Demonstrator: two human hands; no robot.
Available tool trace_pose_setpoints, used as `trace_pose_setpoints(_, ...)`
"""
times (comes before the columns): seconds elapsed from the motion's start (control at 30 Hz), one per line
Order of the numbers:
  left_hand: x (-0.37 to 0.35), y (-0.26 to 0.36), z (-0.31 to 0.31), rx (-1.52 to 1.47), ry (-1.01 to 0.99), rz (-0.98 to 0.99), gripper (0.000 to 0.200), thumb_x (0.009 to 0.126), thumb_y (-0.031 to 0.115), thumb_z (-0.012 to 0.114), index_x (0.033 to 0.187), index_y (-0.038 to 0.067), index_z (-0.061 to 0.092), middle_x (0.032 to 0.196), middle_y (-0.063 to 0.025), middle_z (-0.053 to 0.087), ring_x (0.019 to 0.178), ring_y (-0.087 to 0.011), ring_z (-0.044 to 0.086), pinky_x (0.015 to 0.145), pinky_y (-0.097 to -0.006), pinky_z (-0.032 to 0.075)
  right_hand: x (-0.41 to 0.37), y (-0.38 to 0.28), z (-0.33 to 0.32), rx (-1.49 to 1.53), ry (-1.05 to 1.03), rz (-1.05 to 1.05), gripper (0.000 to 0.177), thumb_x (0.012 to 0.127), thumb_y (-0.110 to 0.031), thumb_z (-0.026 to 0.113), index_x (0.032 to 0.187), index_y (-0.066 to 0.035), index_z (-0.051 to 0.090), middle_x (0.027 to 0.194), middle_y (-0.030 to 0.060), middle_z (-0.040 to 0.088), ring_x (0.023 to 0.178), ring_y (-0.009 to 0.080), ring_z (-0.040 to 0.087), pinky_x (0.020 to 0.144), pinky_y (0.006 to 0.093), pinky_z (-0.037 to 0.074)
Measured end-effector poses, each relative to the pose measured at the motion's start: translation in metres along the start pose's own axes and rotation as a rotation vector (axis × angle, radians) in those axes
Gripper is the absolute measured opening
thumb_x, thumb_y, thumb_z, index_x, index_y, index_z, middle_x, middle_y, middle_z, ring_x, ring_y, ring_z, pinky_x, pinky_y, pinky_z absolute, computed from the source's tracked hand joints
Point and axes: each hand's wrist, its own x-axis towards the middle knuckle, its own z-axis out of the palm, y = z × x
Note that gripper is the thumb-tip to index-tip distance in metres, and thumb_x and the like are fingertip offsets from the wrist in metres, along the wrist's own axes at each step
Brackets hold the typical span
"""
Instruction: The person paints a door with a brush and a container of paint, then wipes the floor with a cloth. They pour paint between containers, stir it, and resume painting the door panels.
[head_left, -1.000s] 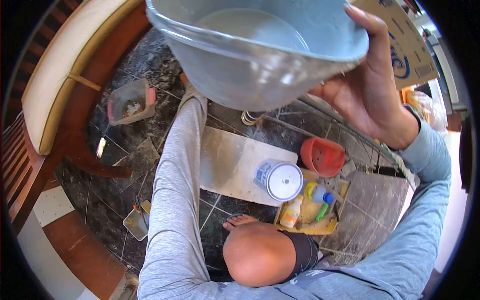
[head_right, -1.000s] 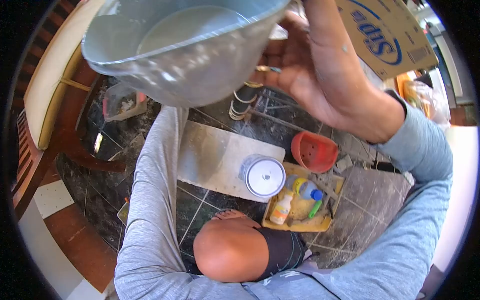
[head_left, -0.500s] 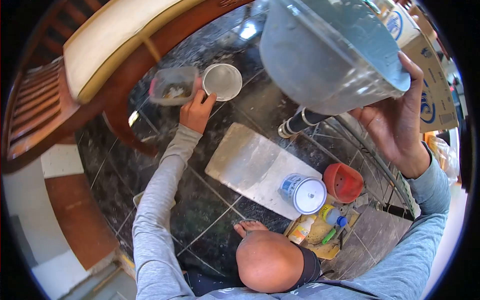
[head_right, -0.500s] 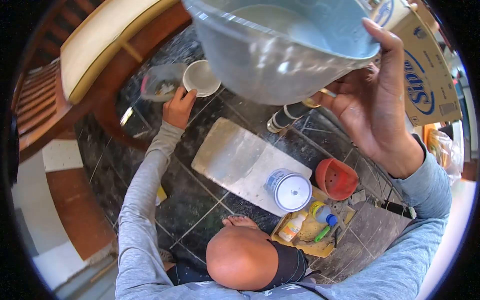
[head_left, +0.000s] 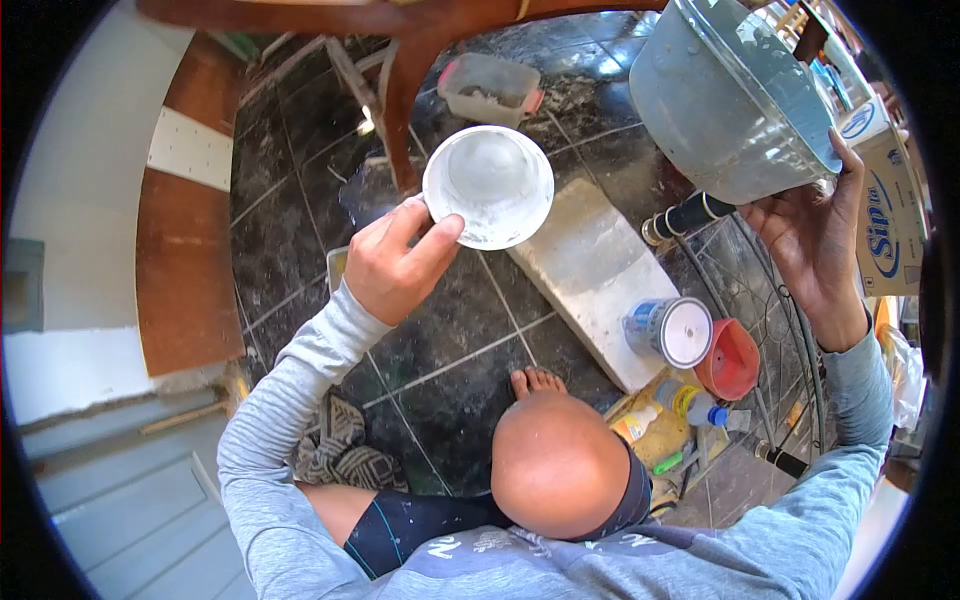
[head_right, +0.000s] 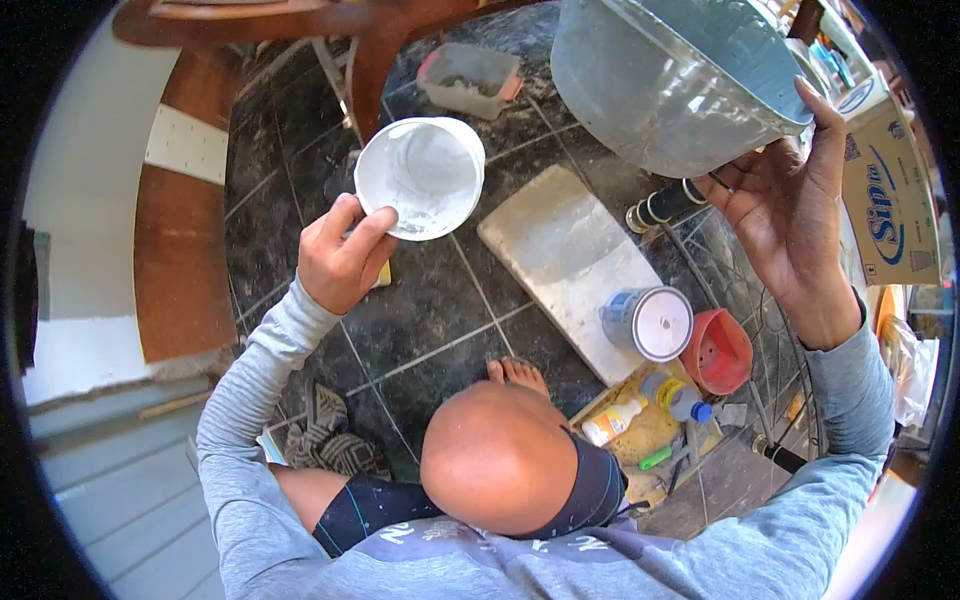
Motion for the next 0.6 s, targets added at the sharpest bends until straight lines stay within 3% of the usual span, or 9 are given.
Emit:
trace_pose_setpoints(0.13, -0.069, 0.033, -0.008, -0.161, -0.12, -0.225, 0.033, 0.075, 0.011, 0.077, 0.104, 0.006, 0.061, 0.093, -0.012, 0.054, 0.07, -0.0303, 0.064, 0.058, -0.0398, 0.053, -0.021, 0.008, 0.022, 0.084, -0.035, 0.053, 0.098, 0.084, -0.07, 0.055, 0.137, 0.01, 0.035, 0.123, 0.0233, 0.05, 0.118, 0.0288, 0.055, 0.101, 0.0379, 0.048)
trace_pose_setpoints(0.23, -0.158, 0.045, 0.037, -0.129, -0.289, -0.109, 0.026, 0.082, 0.016, 0.07, 0.105, 0.01, 0.061, 0.09, -0.011, 0.053, 0.072, -0.0272, 0.064, 0.06, -0.0384, 0.053, -0.026, 0.02, 0.03, 0.126, -0.086, 0.102, 0.096, 0.085, -0.067, 0.057, 0.138, 0.009, 0.034, 0.129, 0.0235, 0.047, 0.121, 0.0307, 0.052, 0.104, 0.0405, 0.047)
trace_pose_setpoints(0.3, -0.205, 0.045, 0.072, -0.082, -0.282, -0.132, 0.023, 0.084, 0.017, 0.067, 0.106, 0.012, 0.061, 0.091, -0.0107, 0.052, 0.073, -0.0267, 0.063, 0.062, -0.0386, 0.053, -0.029, 0.03, 0.037, 0.129, -0.109, 0.134, 0.095, 0.085, -0.065, 0.058, 0.139, 0.009, 0.033, 0.133, 0.0238, 0.044, 0.123, 0.0315, 0.051, 0.105, 0.0424, 0.045)
trace_pose_setpoints(0.43, -0.222, 0.046, 0.079, 0.002, -0.281, -0.353, 0.029, 0.084, 0.019, 0.068, 0.112, 0.013, 0.061, 0.093, -0.0102, 0.052, 0.074, -0.026, 0.063, 0.066, -0.0392, 0.053, -0.024, 0.052, 0.04, 0.07, -0.122, 0.147, 0.096, 0.085, -0.065, 0.058, 0.143, 0.006, 0.028, 0.136, 0.023, 0.043, 0.126, 0.0305, 0.049, 0.109, 0.0427, 0.043)
trace_pose_setpoints(0.47, -0.224, 0.046, 0.077, -0.043, -0.29, -0.397, 0.056, 0.078, 0.021, 0.077, 0.129, 0.014, 0.056, 0.1, -0.0137, 0.054, 0.08, -0.0326, 0.062, 0.068, -0.0397, 0.054, -0.024, 0.055, 0.045, 0.07, -0.126, 0.147, 0.095, 0.085, -0.065, 0.057, 0.143, 0.005, 0.03, 0.136, 0.0217, 0.044, 0.124, 0.0293, 0.05, 0.107, 0.0427, 0.043)
trace_pose_setpoints(0.57, -0.227, 0.061, 0.069, -0.167, -0.059, -0.609, 0.091, 0.068, 0.029, 0.086, 0.145, 0.012, 0.041, 0.111, -0.0167, 0.053, 0.094, -0.0351, 0.06, 0.08, -0.0414, 0.053, -0.021, 0.066, 0.047, 0.076, -0.148, 0.156, 0.091, 0.086, -0.065, 0.057, 0.14, 0.005, 0.034, 0.135, 0.0208, 0.046, 0.122, 0.0282, 0.051, 0.106, 0.0421, 0.044)
trace_pose_setpoints(0.6, -0.23, 0.065, 0.069, -0.184, -0.017, -0.719, 0.106, 0.062, 0.032, 0.089, 0.149, 0.01, 0.032, 0.117, -0.0183, 0.051, 0.102, -0.0349, 0.057, 0.088, -0.0428, 0.05, -0.02, 0.068, 0.048, 0.104, -0.152, 0.17, 0.086, 0.086, -0.064, 0.057, 0.136, 0.004, 0.039, 0.126, 0.0181, 0.05, 0.118, 0.0272, 0.052, 0.105, 0.0424, 0.043)
